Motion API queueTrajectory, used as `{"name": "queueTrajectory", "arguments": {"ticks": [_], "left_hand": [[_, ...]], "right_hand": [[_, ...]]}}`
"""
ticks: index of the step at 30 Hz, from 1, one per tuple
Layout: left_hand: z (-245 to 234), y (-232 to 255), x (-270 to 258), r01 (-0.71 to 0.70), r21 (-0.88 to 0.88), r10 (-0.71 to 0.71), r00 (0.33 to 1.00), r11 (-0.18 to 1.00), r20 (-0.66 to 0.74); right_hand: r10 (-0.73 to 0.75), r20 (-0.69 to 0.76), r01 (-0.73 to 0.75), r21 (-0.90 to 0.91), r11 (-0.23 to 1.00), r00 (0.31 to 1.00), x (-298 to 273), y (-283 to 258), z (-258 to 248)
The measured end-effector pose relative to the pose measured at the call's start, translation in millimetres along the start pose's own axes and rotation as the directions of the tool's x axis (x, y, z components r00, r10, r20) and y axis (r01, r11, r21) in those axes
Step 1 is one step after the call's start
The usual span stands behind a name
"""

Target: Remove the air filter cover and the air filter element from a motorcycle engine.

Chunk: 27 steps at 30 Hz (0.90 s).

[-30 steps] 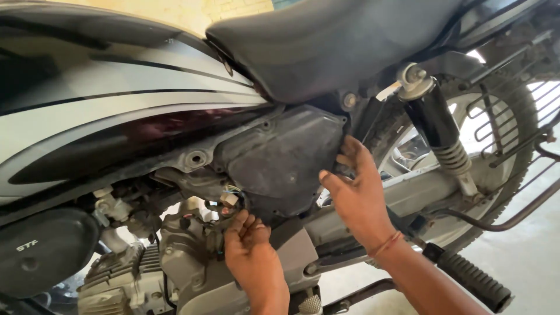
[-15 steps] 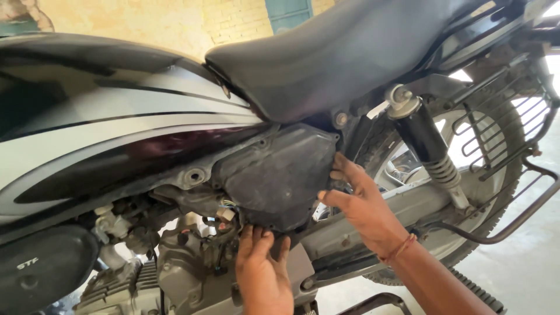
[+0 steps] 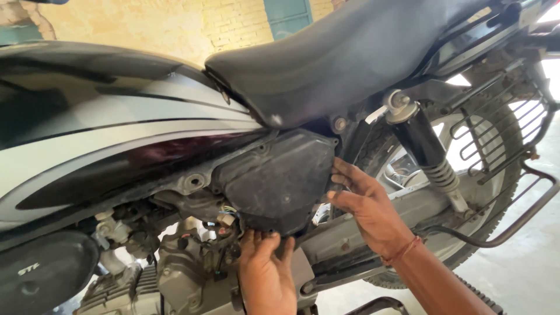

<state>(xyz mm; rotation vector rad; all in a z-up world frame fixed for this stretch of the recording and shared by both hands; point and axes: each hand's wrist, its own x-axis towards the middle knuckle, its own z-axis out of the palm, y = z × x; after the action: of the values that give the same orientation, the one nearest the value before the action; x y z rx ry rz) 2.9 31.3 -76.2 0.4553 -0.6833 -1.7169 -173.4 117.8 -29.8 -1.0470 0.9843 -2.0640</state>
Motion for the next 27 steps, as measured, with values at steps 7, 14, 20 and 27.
{"name": "queueTrajectory", "arguments": {"ticks": [7, 14, 20, 27], "left_hand": [[-10, -5, 6, 0.036, 0.095, -0.039, 0.999, 0.995, 0.027], [-31, -8, 15, 0.019, 0.219, -0.034, 0.998, 0.976, 0.061], [-73, -37, 58, -0.056, 0.167, 0.030, 0.988, 0.984, 0.151], [-91, -67, 85, 0.098, 0.128, -0.121, 0.975, 0.987, 0.187]], "right_hand": [[-0.155, -0.563, 0.194, 0.010, 0.981, 0.812, -12, 87, 22], [0.543, -0.446, -0.411, 0.362, 0.837, 0.712, -24, 92, 54], [0.520, -0.125, -0.425, 0.434, 0.795, 0.845, -6, 121, 40], [0.536, -0.115, -0.432, 0.462, 0.774, 0.836, -8, 123, 25]]}}
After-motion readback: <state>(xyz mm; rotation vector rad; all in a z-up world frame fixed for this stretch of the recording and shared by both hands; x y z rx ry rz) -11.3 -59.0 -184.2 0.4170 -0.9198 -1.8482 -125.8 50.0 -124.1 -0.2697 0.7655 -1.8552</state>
